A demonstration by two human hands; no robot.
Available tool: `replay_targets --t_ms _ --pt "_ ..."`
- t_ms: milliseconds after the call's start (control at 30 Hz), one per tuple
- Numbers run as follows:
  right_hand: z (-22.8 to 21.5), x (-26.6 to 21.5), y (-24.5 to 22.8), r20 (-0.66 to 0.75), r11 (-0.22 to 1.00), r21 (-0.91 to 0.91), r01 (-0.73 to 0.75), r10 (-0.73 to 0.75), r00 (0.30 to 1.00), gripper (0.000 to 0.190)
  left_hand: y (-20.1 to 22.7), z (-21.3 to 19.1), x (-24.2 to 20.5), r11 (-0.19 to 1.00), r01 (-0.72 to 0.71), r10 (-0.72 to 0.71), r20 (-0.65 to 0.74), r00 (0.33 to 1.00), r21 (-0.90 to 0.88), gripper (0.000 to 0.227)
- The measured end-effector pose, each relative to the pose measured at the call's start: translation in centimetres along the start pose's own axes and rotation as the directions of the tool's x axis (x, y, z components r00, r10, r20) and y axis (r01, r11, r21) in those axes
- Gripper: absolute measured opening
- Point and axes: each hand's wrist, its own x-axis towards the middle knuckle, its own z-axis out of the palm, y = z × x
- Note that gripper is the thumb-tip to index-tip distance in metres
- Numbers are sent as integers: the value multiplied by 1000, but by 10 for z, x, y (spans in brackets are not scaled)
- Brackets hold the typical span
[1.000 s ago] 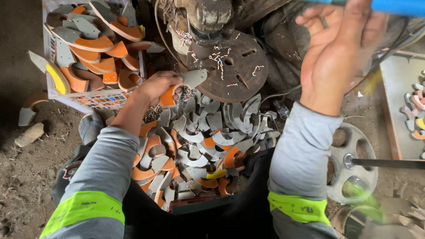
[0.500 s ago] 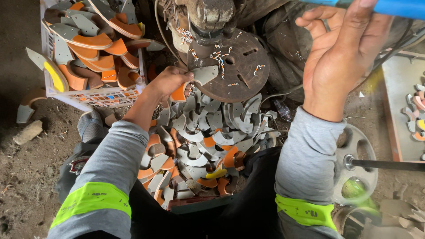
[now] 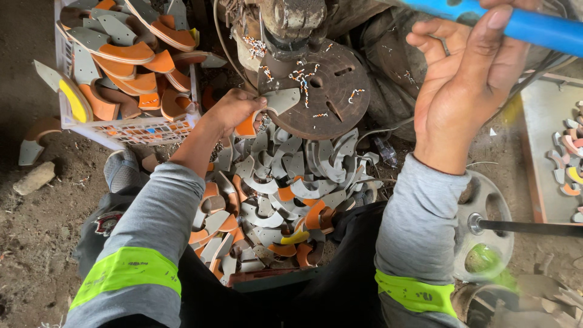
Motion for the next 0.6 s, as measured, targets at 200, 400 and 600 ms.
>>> replay_targets --t_ms 200,400,600 --pt "3 0 -1 2 1000 13 -2 2 1000 40 -5 -1 5 1000 -10 10 8 1000 -16 26" --pt "15 -5 -5 -4 999 -31 31 -31 1000 31 -7 -3 8 999 -26 26 10 1000 19 25" --pt "25 -8 -8 -10 999 -31 39 -39 999 25 -2 -1 3 999 -20 19 14 1000 27 25"
